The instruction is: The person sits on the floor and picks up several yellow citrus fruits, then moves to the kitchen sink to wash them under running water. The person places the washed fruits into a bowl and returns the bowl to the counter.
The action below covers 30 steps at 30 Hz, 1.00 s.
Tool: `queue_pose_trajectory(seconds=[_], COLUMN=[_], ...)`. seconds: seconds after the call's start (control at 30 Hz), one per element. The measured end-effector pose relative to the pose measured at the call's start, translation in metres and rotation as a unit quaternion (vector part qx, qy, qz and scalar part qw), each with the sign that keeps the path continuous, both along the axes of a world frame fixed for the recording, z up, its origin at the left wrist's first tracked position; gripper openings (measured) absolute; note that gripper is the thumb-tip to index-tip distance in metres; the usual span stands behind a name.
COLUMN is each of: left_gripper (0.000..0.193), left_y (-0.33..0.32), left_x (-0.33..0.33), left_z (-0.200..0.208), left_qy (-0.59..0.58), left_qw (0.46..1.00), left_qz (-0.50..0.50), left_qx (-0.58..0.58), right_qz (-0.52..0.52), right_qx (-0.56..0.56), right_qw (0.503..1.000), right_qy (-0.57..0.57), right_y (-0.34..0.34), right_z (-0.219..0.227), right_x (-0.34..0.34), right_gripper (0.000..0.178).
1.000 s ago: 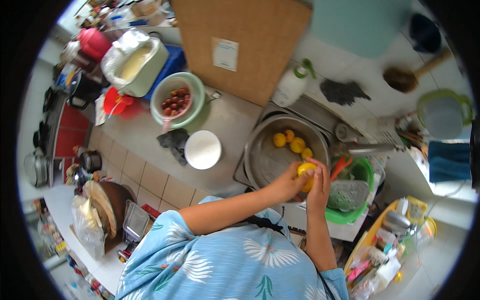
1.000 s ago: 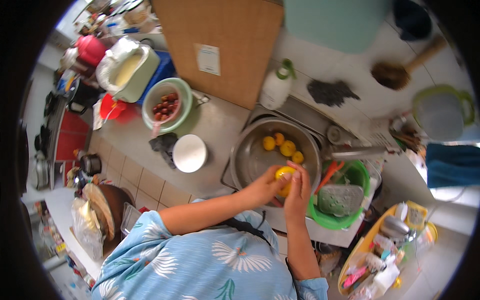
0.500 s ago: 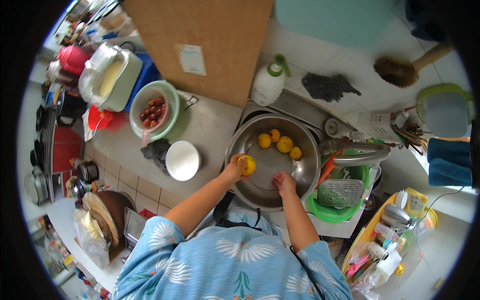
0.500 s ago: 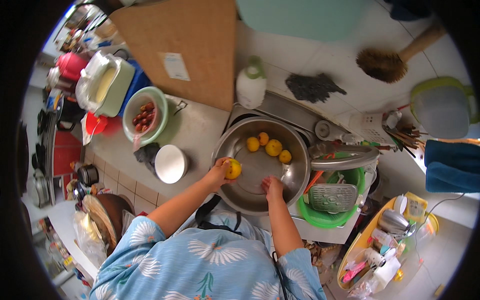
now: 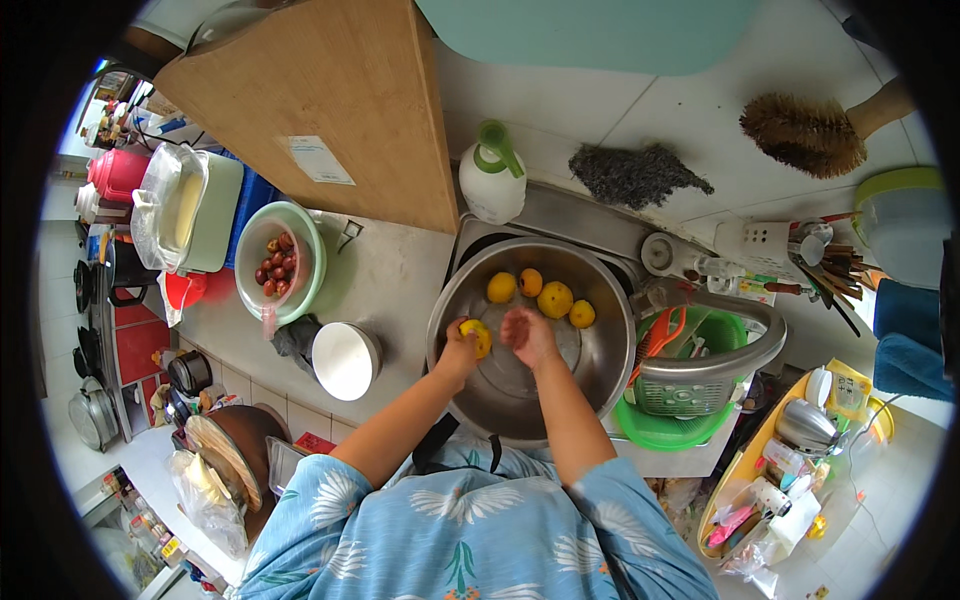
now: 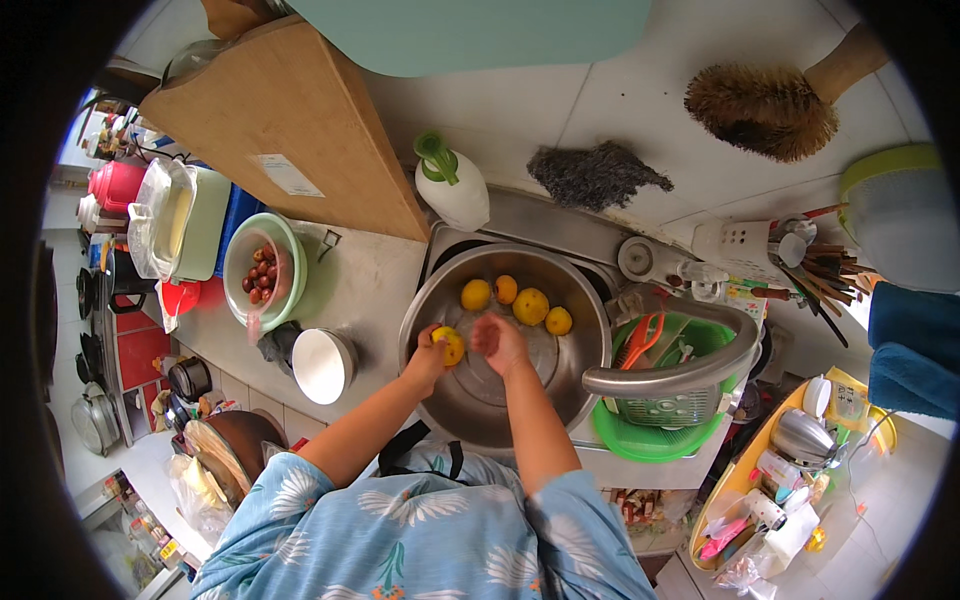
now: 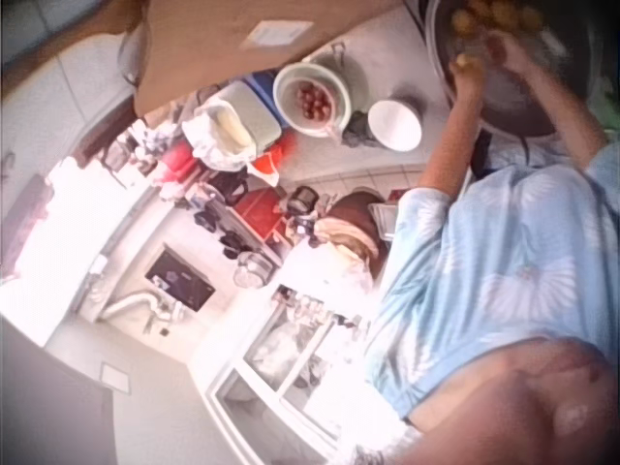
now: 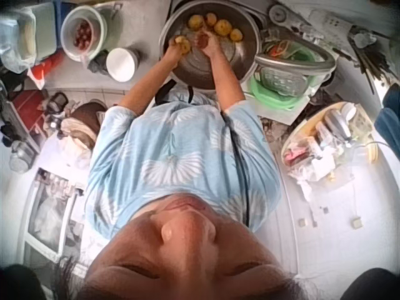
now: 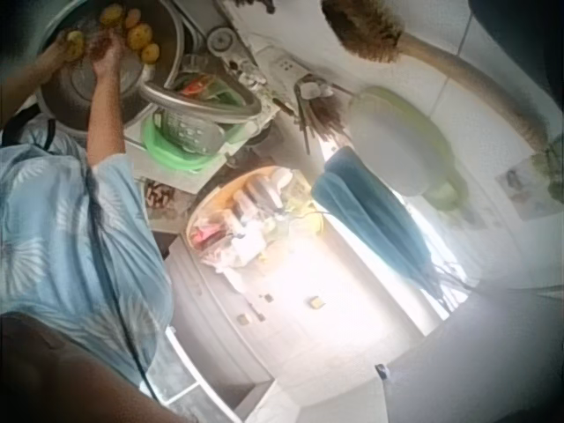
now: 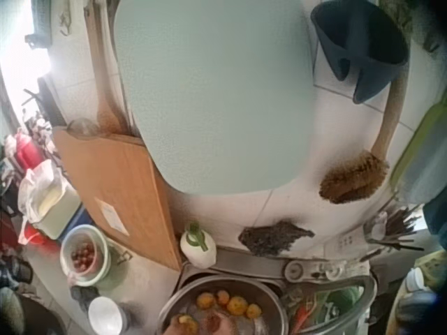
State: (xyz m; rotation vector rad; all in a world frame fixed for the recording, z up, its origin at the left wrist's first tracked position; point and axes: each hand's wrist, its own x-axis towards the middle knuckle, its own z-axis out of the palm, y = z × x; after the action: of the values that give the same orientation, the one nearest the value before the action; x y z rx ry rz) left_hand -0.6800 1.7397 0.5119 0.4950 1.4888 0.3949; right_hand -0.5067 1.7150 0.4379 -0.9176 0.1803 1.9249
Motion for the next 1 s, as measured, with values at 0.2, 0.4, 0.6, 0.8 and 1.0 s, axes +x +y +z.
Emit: queue_pose_trajectory(seconds=[0.2, 0.4, 0.6, 0.8, 1.0], left_gripper=[0.031, 0.041, 0.046, 0.040, 0.037], left_y=[0.013, -0.005, -0.026, -0.043, -0.034], left_x=[-0.001, 0.033, 0.049, 0.045, 0.028], left_z=[-0.019, 0.036, 0.090, 0.082, 0.094], left_qy=[-0.255, -0.228, -0.121, -0.178, -0.234], left_qw=[0.963, 0.962, 0.976, 0.968, 0.971], left_qz=[-0.007, -0.046, -0.176, -0.069, -0.036], left_qx=[-0.087, -0.141, 0.050, 0.164, 0.037], right_qz=[0.146, 0.118, -0.132, -0.085, 0.046], right_qx=[0.105, 0.282, 0.070, 0.156, 0.292], right_qw=[0.948, 0.669, 0.931, 0.844, 0.691], right_qy=[-0.264, -0.677, -0.334, -0.507, -0.660], right_y=[-0.025, -0.047, -0.047, -0.053, -0.074], right_z=[0.142, 0.153, 0.144, 0.169, 0.184], right_x=[-0.024, -0.011, -0.025, -0.039, -0.052], right_gripper=[0.033, 0.036, 0.036, 0.035, 0.040])
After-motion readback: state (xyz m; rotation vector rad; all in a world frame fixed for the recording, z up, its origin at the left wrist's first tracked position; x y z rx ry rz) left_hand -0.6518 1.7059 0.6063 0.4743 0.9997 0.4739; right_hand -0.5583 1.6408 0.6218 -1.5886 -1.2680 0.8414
